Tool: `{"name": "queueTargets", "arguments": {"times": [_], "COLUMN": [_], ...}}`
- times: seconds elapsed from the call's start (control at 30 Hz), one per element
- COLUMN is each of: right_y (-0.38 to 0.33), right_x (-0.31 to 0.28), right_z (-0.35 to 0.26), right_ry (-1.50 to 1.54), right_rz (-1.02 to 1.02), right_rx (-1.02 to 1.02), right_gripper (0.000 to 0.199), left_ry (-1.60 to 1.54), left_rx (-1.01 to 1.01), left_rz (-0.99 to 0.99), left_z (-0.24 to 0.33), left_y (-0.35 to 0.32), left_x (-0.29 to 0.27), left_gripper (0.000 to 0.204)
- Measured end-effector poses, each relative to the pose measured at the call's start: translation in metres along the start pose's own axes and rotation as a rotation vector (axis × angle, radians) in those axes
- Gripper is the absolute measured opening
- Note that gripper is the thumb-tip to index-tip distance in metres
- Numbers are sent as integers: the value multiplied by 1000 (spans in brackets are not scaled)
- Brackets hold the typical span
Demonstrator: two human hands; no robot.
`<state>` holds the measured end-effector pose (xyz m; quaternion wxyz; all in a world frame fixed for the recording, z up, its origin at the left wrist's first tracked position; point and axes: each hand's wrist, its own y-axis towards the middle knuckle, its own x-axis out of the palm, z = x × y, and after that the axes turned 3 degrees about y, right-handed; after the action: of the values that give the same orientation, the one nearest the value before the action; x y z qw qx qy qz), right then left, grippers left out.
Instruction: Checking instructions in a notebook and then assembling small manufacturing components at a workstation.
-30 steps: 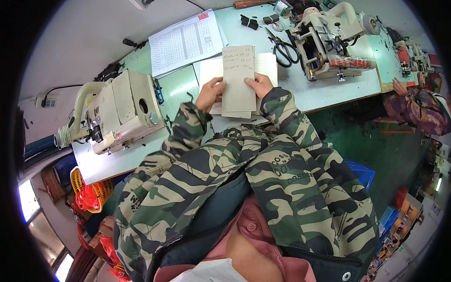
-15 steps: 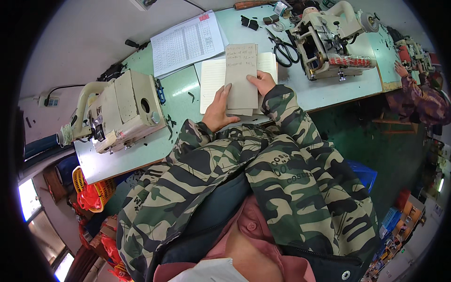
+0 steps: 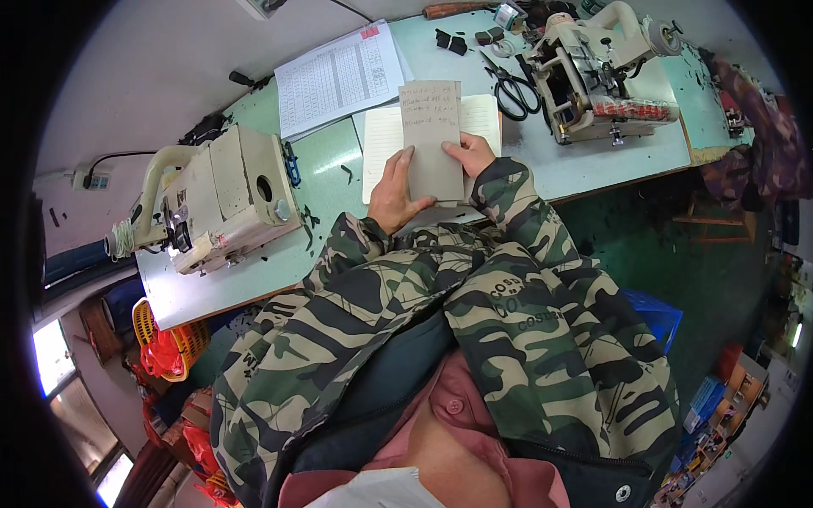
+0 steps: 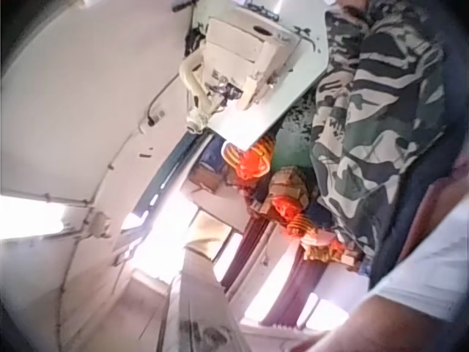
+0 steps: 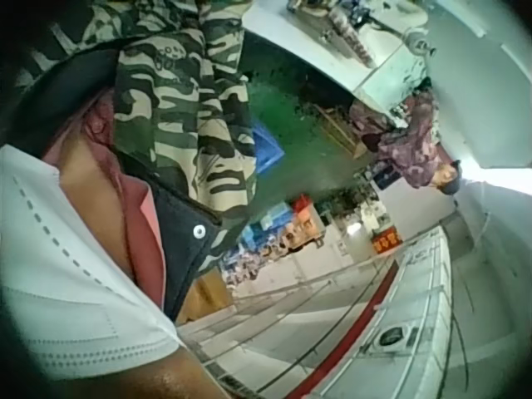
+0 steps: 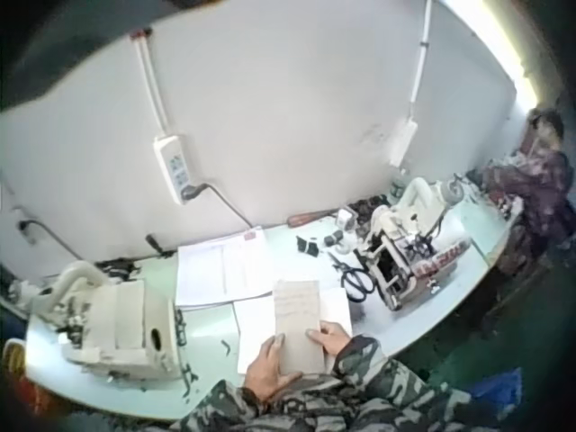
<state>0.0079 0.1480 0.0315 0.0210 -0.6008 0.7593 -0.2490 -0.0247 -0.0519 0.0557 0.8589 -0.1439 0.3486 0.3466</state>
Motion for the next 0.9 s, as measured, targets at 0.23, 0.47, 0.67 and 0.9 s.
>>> {"name": "queueTargets", "arguments": {"times": [0.23, 0.47, 0.67, 0.9], "right_y": [-6, -3, -1, 2], "right_x": [-19, -15, -6, -3], "right_z": [-9, -7, 0, -1], "right_ry": [-3, 13, -39, -14], "right_rz": [68, 30, 16, 6], "right_rx": [-57, 0, -8, -63], "right_gripper": [30, 33, 34, 30], "left_ry": [14, 26, -8, 42], "left_rx": [21, 1, -30, -23], "left_rz": [-81, -56, -10, -31], "left_z": [19, 14, 12, 12], "left_y": [10, 8, 5, 0], "left_x": [-2, 2, 0, -1], "left_gripper": [102, 102, 101, 104]}}
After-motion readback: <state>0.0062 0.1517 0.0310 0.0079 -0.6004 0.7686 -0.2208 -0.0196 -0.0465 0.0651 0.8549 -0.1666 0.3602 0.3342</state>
